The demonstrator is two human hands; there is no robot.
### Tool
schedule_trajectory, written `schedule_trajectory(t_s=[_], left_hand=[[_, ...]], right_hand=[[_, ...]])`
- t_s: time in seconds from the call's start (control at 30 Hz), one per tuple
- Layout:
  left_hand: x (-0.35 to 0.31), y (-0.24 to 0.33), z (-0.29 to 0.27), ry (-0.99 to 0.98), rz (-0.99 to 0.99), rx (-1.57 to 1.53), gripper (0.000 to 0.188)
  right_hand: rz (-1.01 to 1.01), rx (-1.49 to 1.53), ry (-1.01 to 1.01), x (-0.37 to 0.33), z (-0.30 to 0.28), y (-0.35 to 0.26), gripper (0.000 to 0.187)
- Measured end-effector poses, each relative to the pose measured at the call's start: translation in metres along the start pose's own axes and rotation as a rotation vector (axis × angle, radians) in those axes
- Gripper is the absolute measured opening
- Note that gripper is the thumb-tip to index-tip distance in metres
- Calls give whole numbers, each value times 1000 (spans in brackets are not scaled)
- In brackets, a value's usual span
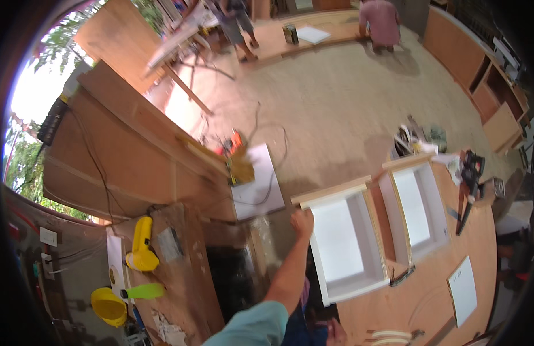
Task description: The person assembles two white wooden boxes by fitting thin wooden strips into grooves along the edges. They repeatedly pick up strips, align them, and press them into place, occasionally wiping the surfaces with a cloth. The work continues with repeated fitting and adjustment of the strips on both boxes.
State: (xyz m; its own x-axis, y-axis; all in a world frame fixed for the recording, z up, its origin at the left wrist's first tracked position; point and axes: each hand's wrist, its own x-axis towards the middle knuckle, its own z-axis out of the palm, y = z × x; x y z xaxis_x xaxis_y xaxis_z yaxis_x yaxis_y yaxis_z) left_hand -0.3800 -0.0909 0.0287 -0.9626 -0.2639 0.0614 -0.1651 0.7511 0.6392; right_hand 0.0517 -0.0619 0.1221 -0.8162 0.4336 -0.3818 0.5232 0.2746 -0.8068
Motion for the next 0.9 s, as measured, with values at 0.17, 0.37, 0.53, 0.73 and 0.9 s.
schedule_trajectory(t_s=[0.17, 0.37, 0.53, 0.73, 0.9], left_hand=[[-2, 1, -13, -135, -92, -32, 34], [-3, 8, -26, -182, -266, -135, 32], [-12, -19, -18, -170, -229, -418, 31], [-17, -28, -22, -174, -402, -773, 25], [-11, -22, -27, -169, -241, -664, 22]], right_hand=[[-112, 60, -78, 60, -10, -63, 30], [-559, -132, 39, 233, 19, -109, 50], [-699, -312, -234, 324, 38, -138, 62], [-782, -542, -334, 358, 57, -150, 50], [-756, -571, -311, 359, 72, -158, 54]])
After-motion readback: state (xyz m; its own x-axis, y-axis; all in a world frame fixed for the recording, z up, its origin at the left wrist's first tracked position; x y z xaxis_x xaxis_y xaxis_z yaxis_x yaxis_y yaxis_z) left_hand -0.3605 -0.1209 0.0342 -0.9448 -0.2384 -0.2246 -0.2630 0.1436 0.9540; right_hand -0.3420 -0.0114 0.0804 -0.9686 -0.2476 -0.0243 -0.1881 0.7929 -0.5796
